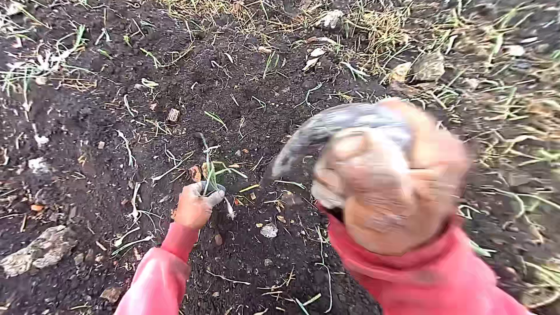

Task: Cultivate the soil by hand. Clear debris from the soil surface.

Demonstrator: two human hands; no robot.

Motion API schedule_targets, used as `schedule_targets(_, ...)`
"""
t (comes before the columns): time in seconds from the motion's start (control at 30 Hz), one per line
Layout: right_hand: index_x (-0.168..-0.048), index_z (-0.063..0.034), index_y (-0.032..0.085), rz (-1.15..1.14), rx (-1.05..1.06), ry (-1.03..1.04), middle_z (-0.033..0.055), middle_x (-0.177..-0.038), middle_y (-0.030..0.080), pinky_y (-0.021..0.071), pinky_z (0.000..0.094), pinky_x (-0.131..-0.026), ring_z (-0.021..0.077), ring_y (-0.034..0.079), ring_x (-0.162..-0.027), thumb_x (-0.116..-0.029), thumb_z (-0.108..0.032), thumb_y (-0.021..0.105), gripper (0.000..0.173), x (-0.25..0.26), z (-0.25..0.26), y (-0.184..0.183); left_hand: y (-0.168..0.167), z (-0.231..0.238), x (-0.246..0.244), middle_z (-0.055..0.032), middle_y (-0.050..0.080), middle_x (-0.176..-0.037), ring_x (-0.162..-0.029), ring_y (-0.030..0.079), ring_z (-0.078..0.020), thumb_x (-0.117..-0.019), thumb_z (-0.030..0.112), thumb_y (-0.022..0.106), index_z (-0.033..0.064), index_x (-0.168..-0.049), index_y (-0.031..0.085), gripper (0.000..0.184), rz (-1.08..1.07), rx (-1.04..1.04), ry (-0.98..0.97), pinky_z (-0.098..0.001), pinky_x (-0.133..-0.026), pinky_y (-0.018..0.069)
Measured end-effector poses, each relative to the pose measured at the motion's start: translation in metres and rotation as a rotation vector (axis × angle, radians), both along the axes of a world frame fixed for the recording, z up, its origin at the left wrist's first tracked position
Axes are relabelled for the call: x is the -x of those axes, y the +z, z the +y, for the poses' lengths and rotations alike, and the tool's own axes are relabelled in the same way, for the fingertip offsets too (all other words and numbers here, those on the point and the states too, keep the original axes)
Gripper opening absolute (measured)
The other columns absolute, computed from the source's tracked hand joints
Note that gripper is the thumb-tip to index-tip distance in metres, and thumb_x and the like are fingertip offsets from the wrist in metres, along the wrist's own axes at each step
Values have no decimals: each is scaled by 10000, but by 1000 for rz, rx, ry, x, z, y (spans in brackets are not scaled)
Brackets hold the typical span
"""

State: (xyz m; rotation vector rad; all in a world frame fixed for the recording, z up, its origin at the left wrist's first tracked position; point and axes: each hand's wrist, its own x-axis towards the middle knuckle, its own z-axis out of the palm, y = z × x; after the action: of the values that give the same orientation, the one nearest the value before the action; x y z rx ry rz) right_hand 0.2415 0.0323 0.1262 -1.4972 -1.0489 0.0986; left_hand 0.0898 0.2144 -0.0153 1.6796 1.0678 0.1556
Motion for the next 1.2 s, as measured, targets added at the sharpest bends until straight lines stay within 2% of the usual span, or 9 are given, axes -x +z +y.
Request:
schedule_targets(0.17,-1023,-121,622,235,203,-110,-17,-600,503,471,354,-426,132,499,-457,-1008,-549,540,437,22,-11,-147,9,-28,-35,-99,735,-877,-869,698,-282,-881,277,819,112,-945,775,182,108,-148,-39,-573,-817,542)
schedule_targets(0.33,-1003,-210,614,147,72,-152,-64,-578,461,449,293,-394,79,466,-432,-1023,-548,536,348,48,-64,-106,-24,-91,-61,-113,710,-1206,-1087,686,-342,-1014,162,580,133,-1155,758,229,374,-537,-463,-562,-882,558)
schedule_targets(0.47,-960,-176,580,68,153,-107,-52,-590,479,458,284,-418,72,494,-458,-1029,-559,519,394,53,-82,-112,-27,-91,-30,-154,663,-1308,-1191,647,-361,-1033,127,553,101,-1393,622,368,195,-534,-352,-554,-951,549)
schedule_targets(0.6,-1039,-228,626,44,37,-12,-88,-647,514,462,225,-443,22,505,-503,-1041,-473,538,260,53,-65,-41,-11,-58,34,-70,751,-1029,-941,718,-209,-1012,179,630,102,-1096,763,176,-118,-373,68,-477,-872,580)
schedule_targets(0.73,-1022,-200,602,50,-59,142,-122,-702,564,480,178,-435,-20,531,-537,-1028,-351,576,153,54,-17,12,-28,-52,91,1,650,-1014,-880,624,-125,-1035,332,529,177,-1113,777,302,-114,-215,157,-378,-789,534)
schedule_targets(0.83,-974,-116,616,13,216,99,-64,-655,582,487,241,-444,23,559,-523,-1012,-392,582,281,67,13,-64,-34,-54,100,22,712,-841,-730,655,-120,-1020,288,601,159,-1020,785,225,-28,-113,55,-390,-712,548)
schedule_targets(0.93,-969,-126,636,60,366,19,-34,-608,562,495,316,-439,80,553,-487,-1011,-550,522,441,80,-10,-153,-20,-61,83,64,782,-920,-855,730,-87,-895,186,792,212,-967,807,77,-16,-127,25,-422,-830,600)
schedule_targets(1.1,-1040,-155,620,17,249,-48,-27,-626,541,487,309,-431,84,539,-484,-1027,-572,506,432,91,-68,-116,-43,-109,26,-90,738,-1106,-1144,631,-337,-940,153,674,172,-1012,811,156,283,-522,-411,-581,-1023,451)
schedule_targets(1.2,-1089,-121,588,-49,294,-58,10,-648,549,493,320,-453,95,558,-511,-1042,-578,468,474,94,-85,-115,-60,-108,38,-56,717,-1135,-1129,618,-298,-954,210,688,247,-1048,810,159,258,-630,-457,-531,-997,457)
